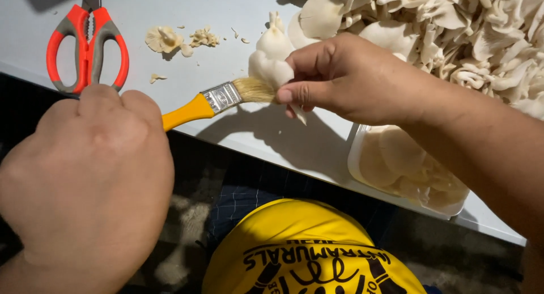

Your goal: Cleaning oyster mushrooms with a brush and packing them into foam trays

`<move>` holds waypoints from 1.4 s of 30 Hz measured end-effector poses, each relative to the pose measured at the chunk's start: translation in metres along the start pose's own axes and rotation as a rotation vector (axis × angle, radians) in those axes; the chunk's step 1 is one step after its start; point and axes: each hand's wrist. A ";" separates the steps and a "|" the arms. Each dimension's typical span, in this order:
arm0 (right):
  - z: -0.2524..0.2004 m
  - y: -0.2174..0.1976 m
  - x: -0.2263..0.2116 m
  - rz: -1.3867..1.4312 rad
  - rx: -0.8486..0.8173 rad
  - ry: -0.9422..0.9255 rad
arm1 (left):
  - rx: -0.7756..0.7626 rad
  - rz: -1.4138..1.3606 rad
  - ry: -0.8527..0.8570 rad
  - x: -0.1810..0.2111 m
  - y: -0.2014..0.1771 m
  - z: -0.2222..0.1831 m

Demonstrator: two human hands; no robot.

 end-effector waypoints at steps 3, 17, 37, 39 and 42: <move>0.001 0.004 0.002 -0.007 -0.012 0.031 | -0.002 0.061 0.005 0.006 -0.007 0.005; -0.022 -0.016 0.006 0.109 0.037 0.121 | -0.500 -0.499 -0.066 0.015 0.045 -0.014; -0.069 0.170 0.076 1.127 0.331 -0.192 | -0.359 -1.339 -0.242 0.055 0.032 -0.121; -0.068 0.166 0.074 1.066 0.336 -0.201 | -0.313 -1.353 -0.395 0.059 0.064 -0.127; -0.057 0.165 0.073 1.044 0.315 -0.229 | -0.053 -1.277 -0.644 0.032 0.131 -0.099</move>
Point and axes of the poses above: each hand's wrist, its own z-axis towards the middle knuckle, its own y-axis out of the palm, x = y × z, and after that the axes turned 5 degrees about -y, right-handed
